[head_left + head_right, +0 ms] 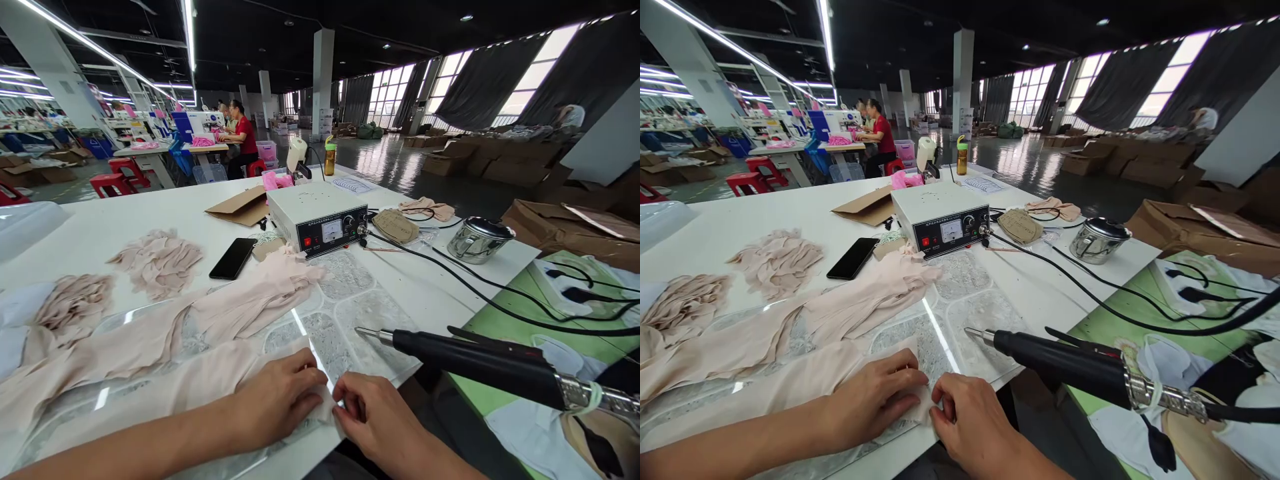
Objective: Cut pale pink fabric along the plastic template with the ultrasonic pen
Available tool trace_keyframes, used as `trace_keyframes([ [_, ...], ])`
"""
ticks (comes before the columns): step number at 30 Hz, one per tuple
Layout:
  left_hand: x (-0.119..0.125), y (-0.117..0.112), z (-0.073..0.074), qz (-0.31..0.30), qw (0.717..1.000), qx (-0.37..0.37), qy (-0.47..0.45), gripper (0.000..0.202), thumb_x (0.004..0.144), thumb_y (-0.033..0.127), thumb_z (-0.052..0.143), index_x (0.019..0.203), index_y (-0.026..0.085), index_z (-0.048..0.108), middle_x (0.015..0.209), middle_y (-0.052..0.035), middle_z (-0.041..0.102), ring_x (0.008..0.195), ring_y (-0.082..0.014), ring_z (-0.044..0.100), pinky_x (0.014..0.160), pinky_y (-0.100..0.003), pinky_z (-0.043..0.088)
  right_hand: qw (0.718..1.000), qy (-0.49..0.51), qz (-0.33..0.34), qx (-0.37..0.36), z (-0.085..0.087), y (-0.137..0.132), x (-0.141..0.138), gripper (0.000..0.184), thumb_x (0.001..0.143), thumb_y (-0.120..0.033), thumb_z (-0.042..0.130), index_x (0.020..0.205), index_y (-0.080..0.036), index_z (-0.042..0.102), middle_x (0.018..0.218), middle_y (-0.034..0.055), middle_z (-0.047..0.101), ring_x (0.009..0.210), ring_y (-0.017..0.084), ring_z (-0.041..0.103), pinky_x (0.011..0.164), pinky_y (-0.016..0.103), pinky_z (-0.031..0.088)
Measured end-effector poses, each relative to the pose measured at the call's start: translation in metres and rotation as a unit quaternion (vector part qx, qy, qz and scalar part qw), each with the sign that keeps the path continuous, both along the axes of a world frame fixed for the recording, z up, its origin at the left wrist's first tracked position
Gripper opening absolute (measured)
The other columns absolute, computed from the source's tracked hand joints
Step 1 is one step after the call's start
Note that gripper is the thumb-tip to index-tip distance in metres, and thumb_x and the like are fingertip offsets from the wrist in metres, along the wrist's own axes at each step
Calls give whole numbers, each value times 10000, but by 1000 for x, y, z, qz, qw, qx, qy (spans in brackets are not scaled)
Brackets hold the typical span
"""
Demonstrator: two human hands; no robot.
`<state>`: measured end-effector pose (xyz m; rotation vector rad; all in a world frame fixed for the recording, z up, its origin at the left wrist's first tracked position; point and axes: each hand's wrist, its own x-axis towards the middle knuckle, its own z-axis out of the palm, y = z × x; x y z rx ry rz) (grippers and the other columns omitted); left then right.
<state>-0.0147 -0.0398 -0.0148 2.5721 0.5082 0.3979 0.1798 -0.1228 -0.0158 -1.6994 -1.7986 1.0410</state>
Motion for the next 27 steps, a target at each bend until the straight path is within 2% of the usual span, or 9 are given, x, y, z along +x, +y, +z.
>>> trace_keyframes([
  [5,7,3,3,-14,1000,-24,-15,159,950,151,490,899,180,638,915,-35,584,705,-119,590,684,-197,495,999,34,-4,-10,4,-1,4,71,758,-190,543,759,-207,613,592,-32,527,574,128,466,583,273,330],
  [9,3,4,2,-22,998,-41,-52,204,989,174,442,936,182,639,908,-44,591,736,-127,606,686,-199,498,995,89,-24,-36,10,8,12,137,782,-239,527,753,-197,654,626,-20,553,566,115,489,542,250,352],
  [11,0,5,1,-30,997,-36,-62,206,997,171,431,955,181,632,902,-48,597,750,-131,613,683,-200,493,989,124,-32,-69,12,15,14,188,796,-272,499,789,-190,668,596,-26,549,492,105,491,484,238,367],
  [14,-4,6,-1,-49,996,-4,-72,202,1012,176,413,985,176,613,893,-56,603,747,-137,608,676,-206,485,976,176,-26,-129,16,25,13,222,795,-287,456,804,-178,649,566,-37,562,374,90,469,371,216,358],
  [17,-6,7,-2,-65,994,38,-79,197,1027,183,391,1010,176,588,890,-61,604,733,-140,601,659,-209,479,964,208,-7,-164,17,33,8,178,757,-257,461,672,-184,600,568,-35,595,346,75,472,328,192,343],
  [20,-6,7,-3,-71,992,61,-81,182,1034,184,373,1025,176,554,885,-61,607,725,-140,605,656,-208,483,959,212,21,-187,16,36,4,185,721,-236,496,549,-199,553,372,-66,476,288,78,413,297,178,292],
  [23,-7,6,-3,-75,990,89,-75,161,1035,181,365,1039,177,527,872,-58,608,722,-143,606,657,-211,487,957,210,28,-198,12,37,1,147,693,-212,509,567,-201,583,327,-82,452,256,71,362,276,174,242],
  [27,-8,6,-2,-89,986,129,-61,154,1033,172,359,1067,171,509,872,-61,606,716,-150,600,651,-222,488,955,213,18,-207,9,38,0,118,674,-186,502,596,-207,588,320,-97,448,249,70,352,271,168,241],
])
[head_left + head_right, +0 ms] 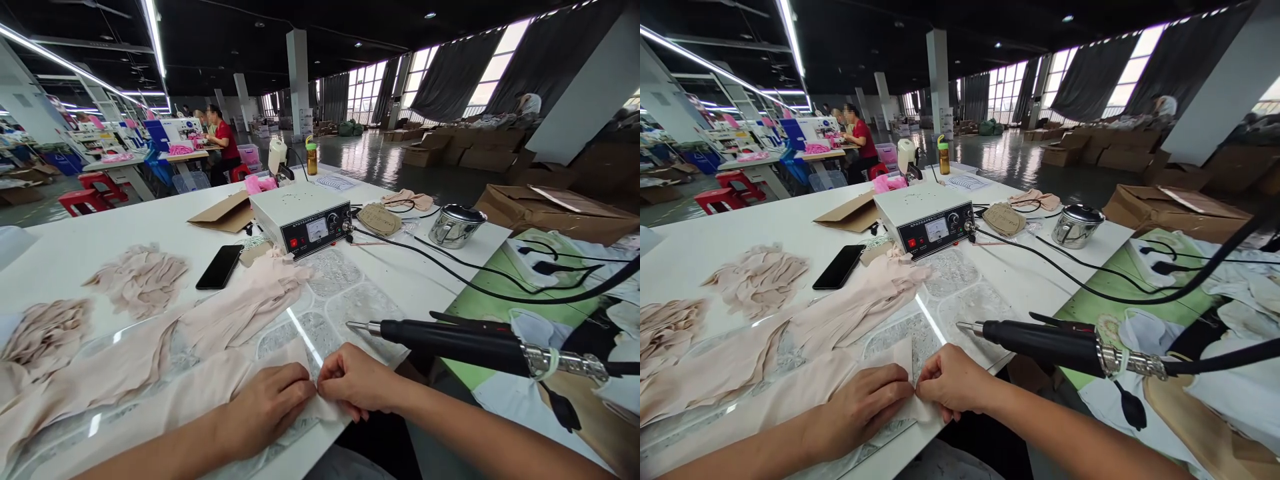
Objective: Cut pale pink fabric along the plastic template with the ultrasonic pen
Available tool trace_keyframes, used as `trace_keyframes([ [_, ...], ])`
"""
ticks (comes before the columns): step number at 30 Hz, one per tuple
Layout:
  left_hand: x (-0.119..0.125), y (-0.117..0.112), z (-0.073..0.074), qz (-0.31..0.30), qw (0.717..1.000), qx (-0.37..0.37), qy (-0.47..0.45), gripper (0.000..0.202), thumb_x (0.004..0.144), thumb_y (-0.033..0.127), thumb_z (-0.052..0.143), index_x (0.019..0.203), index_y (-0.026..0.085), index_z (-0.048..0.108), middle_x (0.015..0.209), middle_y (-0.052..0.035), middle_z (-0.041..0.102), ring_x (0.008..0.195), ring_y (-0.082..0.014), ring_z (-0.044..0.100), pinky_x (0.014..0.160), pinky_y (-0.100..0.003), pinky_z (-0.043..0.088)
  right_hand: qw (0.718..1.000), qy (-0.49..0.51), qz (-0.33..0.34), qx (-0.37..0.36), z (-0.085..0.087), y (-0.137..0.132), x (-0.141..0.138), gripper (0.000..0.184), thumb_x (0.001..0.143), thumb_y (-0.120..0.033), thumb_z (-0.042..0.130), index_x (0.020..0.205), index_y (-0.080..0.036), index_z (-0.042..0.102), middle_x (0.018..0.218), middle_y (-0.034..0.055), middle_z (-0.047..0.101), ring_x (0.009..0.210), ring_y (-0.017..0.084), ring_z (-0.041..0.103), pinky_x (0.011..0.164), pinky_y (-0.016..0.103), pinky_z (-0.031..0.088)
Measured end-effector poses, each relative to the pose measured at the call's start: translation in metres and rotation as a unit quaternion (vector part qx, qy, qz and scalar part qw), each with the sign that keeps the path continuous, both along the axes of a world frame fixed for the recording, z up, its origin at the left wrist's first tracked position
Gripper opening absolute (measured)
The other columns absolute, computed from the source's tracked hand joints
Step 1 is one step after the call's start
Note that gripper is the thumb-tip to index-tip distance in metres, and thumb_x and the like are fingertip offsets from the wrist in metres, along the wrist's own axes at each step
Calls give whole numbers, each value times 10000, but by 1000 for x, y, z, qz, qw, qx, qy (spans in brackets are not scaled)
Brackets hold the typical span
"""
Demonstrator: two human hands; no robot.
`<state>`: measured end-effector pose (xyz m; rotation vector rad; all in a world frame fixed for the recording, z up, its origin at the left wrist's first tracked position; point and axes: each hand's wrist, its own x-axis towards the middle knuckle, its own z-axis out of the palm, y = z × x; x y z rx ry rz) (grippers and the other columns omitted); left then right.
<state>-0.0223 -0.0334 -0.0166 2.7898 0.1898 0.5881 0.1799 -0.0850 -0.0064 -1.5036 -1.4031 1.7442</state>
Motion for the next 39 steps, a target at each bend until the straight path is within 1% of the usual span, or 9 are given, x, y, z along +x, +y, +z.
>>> trace_keyframes([
  [5,1,3,-1,-9,999,33,-28,202,1038,152,315,1031,160,517,854,-54,595,666,-137,564,608,-215,470,1000,-5,4,-27,1,5,-1,148,674,-169,495,558,-203,582,311,-76,463,244,81,366,262,176,242],
  [9,0,3,-3,-8,999,28,-36,172,1035,159,353,1056,143,522,868,-61,602,694,-143,586,626,-218,483,999,0,-9,-42,5,8,-4,152,646,-133,497,530,-208,560,292,-83,436,247,76,362,267,169,247],
  [14,-1,3,0,-15,999,22,-32,159,1015,133,378,1047,150,532,866,-62,601,709,-151,588,632,-225,478,999,0,-38,-30,5,10,-8,125,616,-127,497,554,-213,563,297,-97,428,253,74,366,265,169,240],
  [22,-1,6,-2,-20,994,-104,-34,169,945,75,439,978,170,575,910,-66,589,757,-137,586,675,-206,472,998,-12,-63,4,-3,8,-12,112,583,-121,486,540,-210,539,316,-99,436,279,77,420,286,173,221],
  [28,2,5,1,-30,986,-158,-50,198,884,28,437,897,166,578,860,-62,592,749,-131,586,665,-189,474,996,-20,-81,28,-8,5,-17,130,576,-90,498,523,-208,501,351,-110,440,295,69,435,309,176,259],
  [31,2,4,0,-24,983,-176,-48,190,863,26,443,861,166,570,851,-55,589,726,-123,582,648,-183,471,996,-26,-82,28,-8,7,-17,127,592,-86,491,552,-205,509,365,-108,451,300,65,437,316,174,270],
  [33,1,5,-1,-1,980,-192,-46,164,880,48,455,853,167,565,859,-54,591,730,-124,586,655,-189,475,996,-32,-79,20,-6,8,-14,115,640,-111,482,585,-204,519,363,-105,441,294,66,432,309,176,252],
  [36,-4,6,0,37,977,-208,-40,115,916,100,481,953,170,565,903,-59,597,720,-122,580,634,-193,480,997,-38,-68,4,0,6,-7,88,742,-202,471,699,-203,548,415,-101,460,290,72,431,285,187,216],
  [39,-8,7,3,27,985,-170,-26,125,946,128,485,1040,167,557,991,-84,607,798,-143,598,693,-218,503,998,-46,-41,6,5,-1,2,139,753,-267,546,871,-197,564,469,-106,493,316,79,442,293,191,239],
])
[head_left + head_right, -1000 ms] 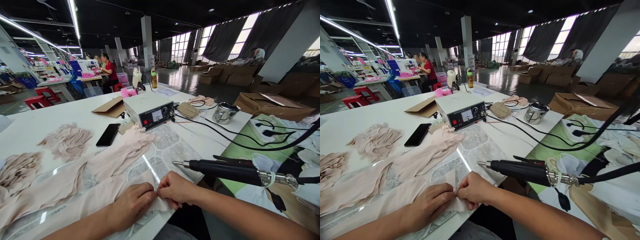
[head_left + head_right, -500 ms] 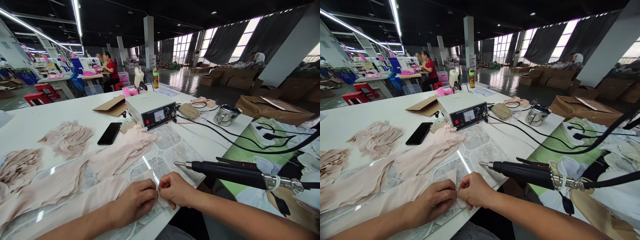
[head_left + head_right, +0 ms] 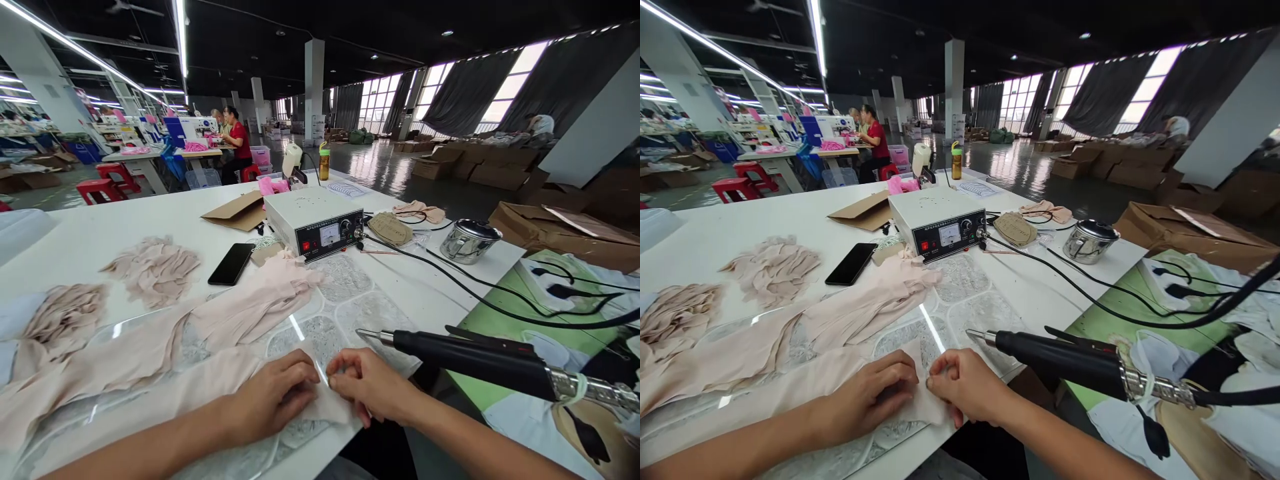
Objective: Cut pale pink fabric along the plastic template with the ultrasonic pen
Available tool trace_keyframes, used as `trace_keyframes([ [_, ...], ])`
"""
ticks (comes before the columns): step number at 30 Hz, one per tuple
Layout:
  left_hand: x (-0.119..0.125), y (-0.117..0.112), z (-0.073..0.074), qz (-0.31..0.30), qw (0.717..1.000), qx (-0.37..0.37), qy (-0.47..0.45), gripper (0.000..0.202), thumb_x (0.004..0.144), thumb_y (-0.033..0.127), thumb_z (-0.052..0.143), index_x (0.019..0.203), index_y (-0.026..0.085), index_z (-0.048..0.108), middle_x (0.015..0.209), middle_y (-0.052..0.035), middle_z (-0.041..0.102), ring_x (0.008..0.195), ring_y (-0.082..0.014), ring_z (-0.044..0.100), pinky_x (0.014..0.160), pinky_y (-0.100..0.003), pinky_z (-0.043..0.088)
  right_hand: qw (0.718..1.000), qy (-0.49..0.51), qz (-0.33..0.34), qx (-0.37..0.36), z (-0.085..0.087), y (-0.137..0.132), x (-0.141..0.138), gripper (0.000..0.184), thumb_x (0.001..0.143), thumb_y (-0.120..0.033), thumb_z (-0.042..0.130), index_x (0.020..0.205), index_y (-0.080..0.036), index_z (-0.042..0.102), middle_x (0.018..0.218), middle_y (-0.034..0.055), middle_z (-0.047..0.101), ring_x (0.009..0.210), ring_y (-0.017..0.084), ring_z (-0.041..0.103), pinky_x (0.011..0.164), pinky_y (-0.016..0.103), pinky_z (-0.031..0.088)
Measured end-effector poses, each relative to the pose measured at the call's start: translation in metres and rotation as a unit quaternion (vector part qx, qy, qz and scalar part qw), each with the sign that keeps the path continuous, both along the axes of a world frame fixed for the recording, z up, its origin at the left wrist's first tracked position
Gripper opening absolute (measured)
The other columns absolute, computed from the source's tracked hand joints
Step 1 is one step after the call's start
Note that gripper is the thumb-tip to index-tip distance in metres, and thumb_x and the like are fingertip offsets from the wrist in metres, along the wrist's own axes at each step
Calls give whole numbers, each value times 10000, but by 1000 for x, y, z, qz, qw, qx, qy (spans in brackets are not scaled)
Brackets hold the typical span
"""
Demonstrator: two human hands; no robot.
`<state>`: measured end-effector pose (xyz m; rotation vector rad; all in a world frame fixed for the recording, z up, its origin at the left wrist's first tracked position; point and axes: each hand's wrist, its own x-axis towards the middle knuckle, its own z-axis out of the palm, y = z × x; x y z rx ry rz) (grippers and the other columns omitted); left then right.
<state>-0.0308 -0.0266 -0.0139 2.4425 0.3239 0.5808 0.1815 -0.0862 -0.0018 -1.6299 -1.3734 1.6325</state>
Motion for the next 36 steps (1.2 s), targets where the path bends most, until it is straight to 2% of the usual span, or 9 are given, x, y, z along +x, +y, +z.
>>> trace_keyframes([
  [3,-2,2,1,-26,993,110,20,133,977,149,472,1056,161,578,1043,-98,630,891,-187,596,811,-296,496,999,-17,29,17,1,-8,7,257,692,-184,598,944,-194,552,520,-100,540,354,77,465,347,193,299],
  [5,-1,6,1,-21,985,168,36,147,986,177,473,1077,151,587,1049,-104,641,891,-206,592,814,-327,489,998,-39,32,40,0,-10,10,240,690,-151,581,925,-193,555,564,-88,555,380,74,472,395,207,341],
  [9,1,12,3,15,976,214,33,174,1001,198,449,1028,141,612,1024,-115,649,916,-212,601,820,-332,494,985,-111,9,130,-1,-8,15,165,728,-162,576,889,-196,589,617,-53,556,552,108,515,553,246,393],
  [12,3,11,9,14,972,230,34,198,1009,178,426,1039,144,619,1029,-120,656,896,-196,605,800,-315,499,974,-143,12,177,-2,-9,21,170,756,-188,579,920,-211,615,684,-25,587,654,138,536,611,268,388],
  [16,6,3,16,-43,969,235,54,234,1016,162,413,1180,124,576,1063,-136,663,863,-197,618,772,-313,505,965,-160,24,207,-8,-19,25,156,789,-184,539,921,-221,612,712,-15,589,661,148,540,615,279,393],
  [19,9,2,18,-57,969,228,73,252,1019,167,414,1224,119,551,1026,-132,663,862,-202,622,779,-315,508,950,-193,35,245,-14,-26,25,156,799,-159,512,903,-222,611,728,-8,602,651,147,548,617,282,406],
  [28,10,8,23,-90,962,236,100,254,1014,139,369,1132,124,594,926,-108,648,754,-187,568,692,-318,462,933,-176,72,306,-25,-32,27,197,832,-155,498,901,-216,672,786,23,612,568,115,546,530,246,401],
  [33,14,9,21,-135,949,275,79,282,1025,95,341,1054,81,620,1058,-143,670,905,-215,592,789,-342,476,927,-169,78,326,-27,-33,28,207,834,-136,502,881,-219,685,772,21,607,574,109,556,533,228,411],
  [36,17,9,23,-152,946,275,77,314,1034,102,314,1005,75,626,1027,-143,673,911,-211,593,801,-325,486,925,-176,87,324,-25,-34,29,201,828,-131,509,884,-224,678,774,20,613,577,113,567,532,227,420],
])
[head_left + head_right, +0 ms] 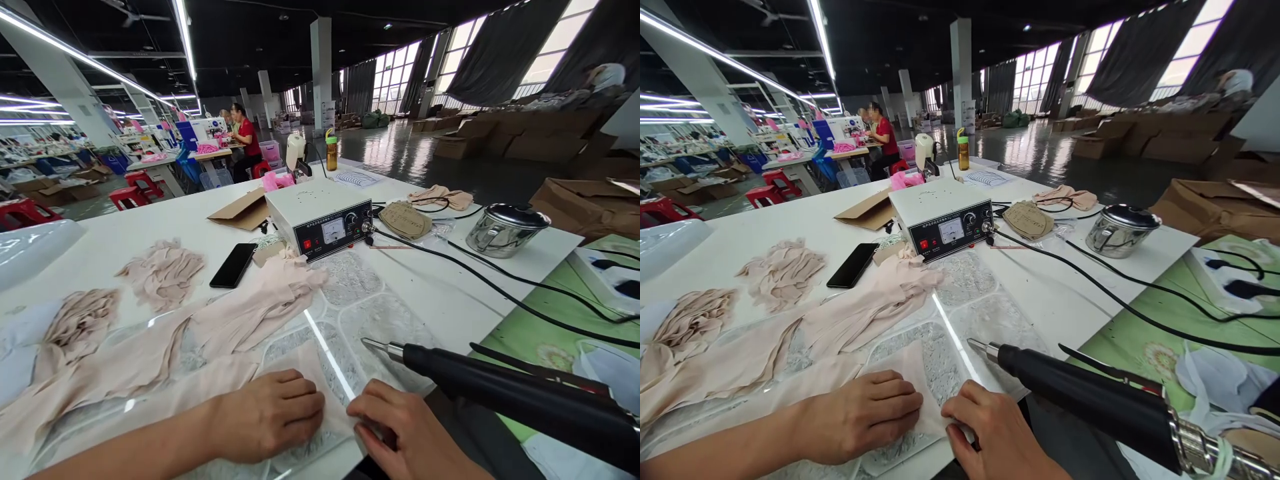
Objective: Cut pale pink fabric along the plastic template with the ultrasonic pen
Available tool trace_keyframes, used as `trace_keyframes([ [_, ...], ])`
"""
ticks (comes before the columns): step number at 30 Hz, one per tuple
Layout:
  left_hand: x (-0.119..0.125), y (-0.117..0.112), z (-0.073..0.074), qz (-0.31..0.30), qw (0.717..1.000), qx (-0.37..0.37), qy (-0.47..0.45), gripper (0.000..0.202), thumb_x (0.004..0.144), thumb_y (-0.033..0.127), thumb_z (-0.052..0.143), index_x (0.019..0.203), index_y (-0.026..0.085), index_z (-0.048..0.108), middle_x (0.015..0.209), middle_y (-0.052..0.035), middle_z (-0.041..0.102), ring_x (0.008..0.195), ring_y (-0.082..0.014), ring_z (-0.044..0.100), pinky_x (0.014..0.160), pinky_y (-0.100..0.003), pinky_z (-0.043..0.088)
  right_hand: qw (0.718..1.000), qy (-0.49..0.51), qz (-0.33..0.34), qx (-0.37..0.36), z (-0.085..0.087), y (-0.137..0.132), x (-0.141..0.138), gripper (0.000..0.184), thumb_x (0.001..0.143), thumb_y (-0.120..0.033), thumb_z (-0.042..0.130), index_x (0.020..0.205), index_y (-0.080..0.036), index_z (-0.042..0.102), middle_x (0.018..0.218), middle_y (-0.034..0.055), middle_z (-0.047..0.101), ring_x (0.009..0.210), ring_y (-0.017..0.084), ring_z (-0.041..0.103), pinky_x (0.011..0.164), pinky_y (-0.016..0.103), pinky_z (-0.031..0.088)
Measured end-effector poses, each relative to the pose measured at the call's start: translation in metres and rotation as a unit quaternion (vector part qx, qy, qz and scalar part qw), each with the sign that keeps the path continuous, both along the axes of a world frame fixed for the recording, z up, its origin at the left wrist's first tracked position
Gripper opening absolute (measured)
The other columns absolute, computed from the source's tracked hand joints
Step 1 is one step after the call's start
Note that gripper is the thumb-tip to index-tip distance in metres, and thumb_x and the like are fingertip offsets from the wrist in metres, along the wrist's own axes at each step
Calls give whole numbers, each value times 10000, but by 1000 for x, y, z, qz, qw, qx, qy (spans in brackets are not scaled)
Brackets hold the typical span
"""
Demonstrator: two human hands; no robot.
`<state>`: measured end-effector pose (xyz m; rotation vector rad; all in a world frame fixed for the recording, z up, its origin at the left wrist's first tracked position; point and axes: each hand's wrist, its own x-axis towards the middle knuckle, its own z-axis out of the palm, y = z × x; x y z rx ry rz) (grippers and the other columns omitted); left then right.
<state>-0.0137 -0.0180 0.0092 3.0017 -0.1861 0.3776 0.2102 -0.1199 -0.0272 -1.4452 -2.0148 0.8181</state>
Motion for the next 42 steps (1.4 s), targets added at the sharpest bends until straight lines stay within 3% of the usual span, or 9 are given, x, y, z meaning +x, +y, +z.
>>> trace_keyframes([
  [3,2,-3,3,14,1000,5,13,313,1030,108,311,982,75,619,918,-128,660,851,-217,586,759,-322,480,1000,-20,6,-4,1,-2,0,206,828,-125,507,897,-226,673,780,24,620,595,122,593,540,228,434],
  [6,1,-10,2,40,999,10,35,280,1018,127,329,1134,63,576,848,-110,622,800,-221,563,730,-337,478,999,-39,13,0,-1,-5,2,208,843,-138,494,913,-228,668,772,26,622,587,127,602,524,228,437],
  [8,1,-16,0,63,997,15,39,279,996,138,377,1216,69,534,831,-98,596,767,-220,548,712,-345,479,999,-45,21,8,-3,-6,3,218,860,-148,473,929,-231,663,772,25,624,582,127,604,515,229,437],
  [12,-2,-28,-4,99,994,15,41,295,914,131,502,1206,104,540,841,-87,566,763,-222,536,747,-356,484,998,-45,29,17,-8,-8,7,233,869,-147,452,972,-233,644,816,32,648,620,136,621,539,237,456],
  [22,-2,-34,-2,126,991,-16,50,364,938,140,433,1299,128,480,892,-97,590,834,-236,531,810,-368,483,999,-35,12,-23,0,-11,5,212,842,-120,466,946,-233,612,789,18,623,608,139,596,556,248,437],
  [34,-4,-37,-2,131,989,8,62,468,824,111,580,1285,156,510,894,-83,554,841,-243,513,808,-366,451,996,-71,31,-38,6,-14,7,205,853,-134,488,924,-228,655,771,16,617,629,141,590,586,257,433],
  [38,-4,-37,-6,131,989,14,65,433,844,105,546,1272,158,517,904,-89,553,831,-247,503,806,-386,455,1000,-26,10,12,16,0,0,257,885,-129,439,961,-224,666,831,29,628,684,136,611,602,250,442],
  [42,-3,-37,-11,130,990,18,55,421,831,103,538,1247,165,530,888,-84,553,811,-242,507,855,-413,450,997,-49,12,50,23,31,-18,337,891,-100,448,1118,-242,653,1012,42,648,863,138,645,763,257,486],
])
